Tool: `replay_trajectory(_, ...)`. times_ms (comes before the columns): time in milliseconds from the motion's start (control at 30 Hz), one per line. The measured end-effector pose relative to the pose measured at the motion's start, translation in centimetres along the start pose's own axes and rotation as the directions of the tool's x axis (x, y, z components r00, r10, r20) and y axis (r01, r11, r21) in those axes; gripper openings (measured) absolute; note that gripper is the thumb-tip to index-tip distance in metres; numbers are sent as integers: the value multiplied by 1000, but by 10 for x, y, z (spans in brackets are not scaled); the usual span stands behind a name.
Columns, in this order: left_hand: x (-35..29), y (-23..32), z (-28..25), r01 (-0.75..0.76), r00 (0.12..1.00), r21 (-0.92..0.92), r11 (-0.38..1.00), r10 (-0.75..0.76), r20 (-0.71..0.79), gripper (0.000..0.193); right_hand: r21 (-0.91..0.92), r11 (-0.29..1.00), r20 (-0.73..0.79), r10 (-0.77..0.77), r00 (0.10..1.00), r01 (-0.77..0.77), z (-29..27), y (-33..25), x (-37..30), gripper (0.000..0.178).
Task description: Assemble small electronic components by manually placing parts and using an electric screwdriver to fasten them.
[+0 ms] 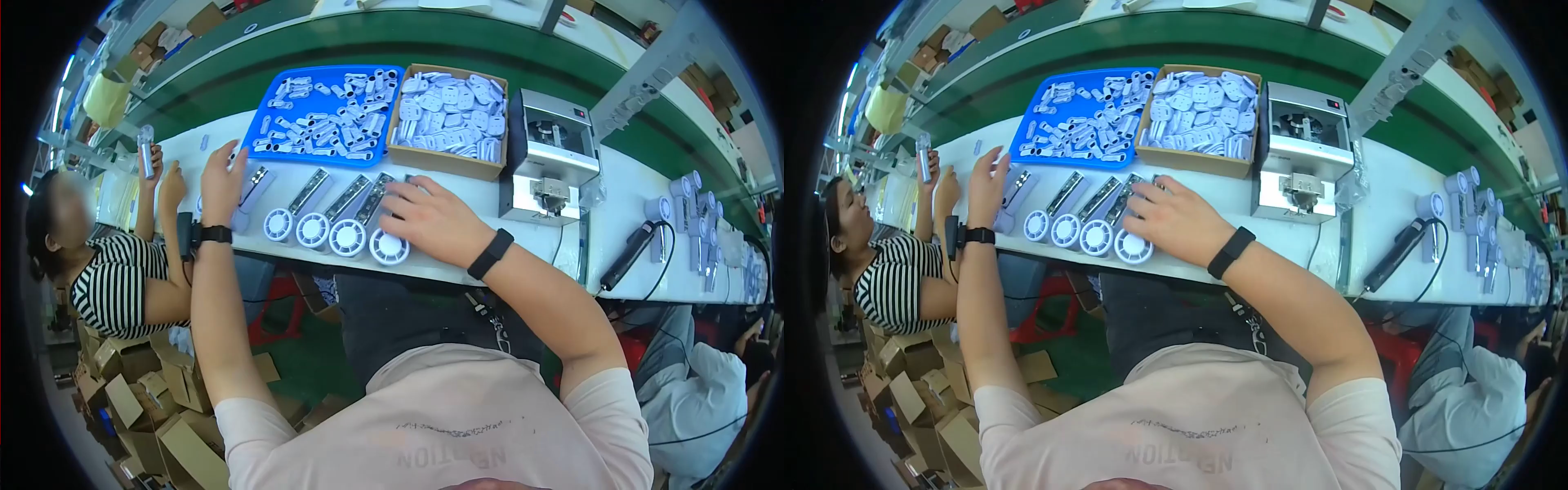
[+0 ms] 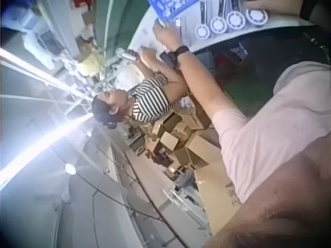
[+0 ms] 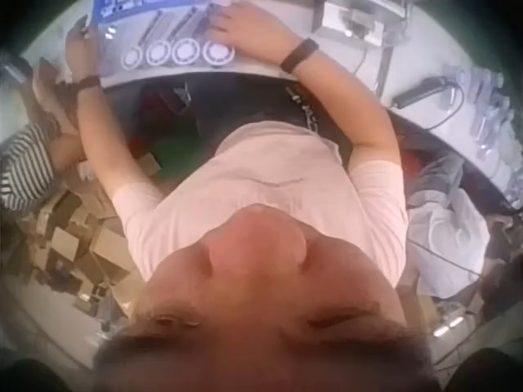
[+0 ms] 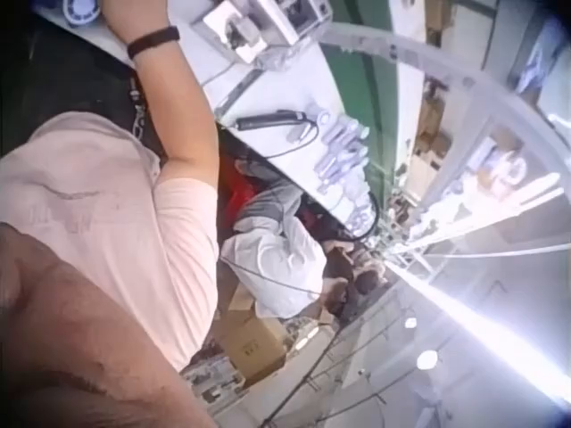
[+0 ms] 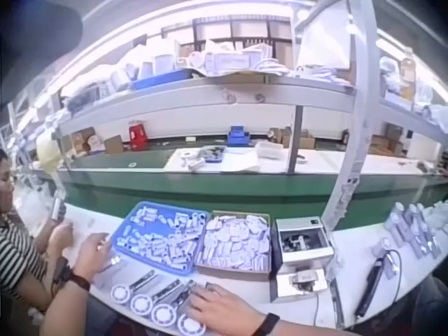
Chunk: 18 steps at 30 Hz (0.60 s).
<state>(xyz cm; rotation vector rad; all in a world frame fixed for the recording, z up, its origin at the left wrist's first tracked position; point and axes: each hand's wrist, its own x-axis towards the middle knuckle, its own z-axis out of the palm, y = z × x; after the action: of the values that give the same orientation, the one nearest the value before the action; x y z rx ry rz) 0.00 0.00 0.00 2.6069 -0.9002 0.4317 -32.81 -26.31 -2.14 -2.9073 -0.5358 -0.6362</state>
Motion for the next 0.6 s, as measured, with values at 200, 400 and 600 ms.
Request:
replay_trajectory(200, 27, 136, 52, -156, 964, -98, 983, 173, 200, 52, 100, 926, 196, 340, 920, -363, -93, -49, -70, 21)
replay_trajectory(400, 86, 44, 153, -79, 922, -154, 985, 131, 364, 54, 31, 822, 154, 559, 815, -569, -85, -36, -161, 31)
replay_trajectory(600, 96, 107, 134, -56, 845, -259, 964, 184, 502, 43, 95, 758, 97, 638, 763, -646, -81, -34, -188, 37)
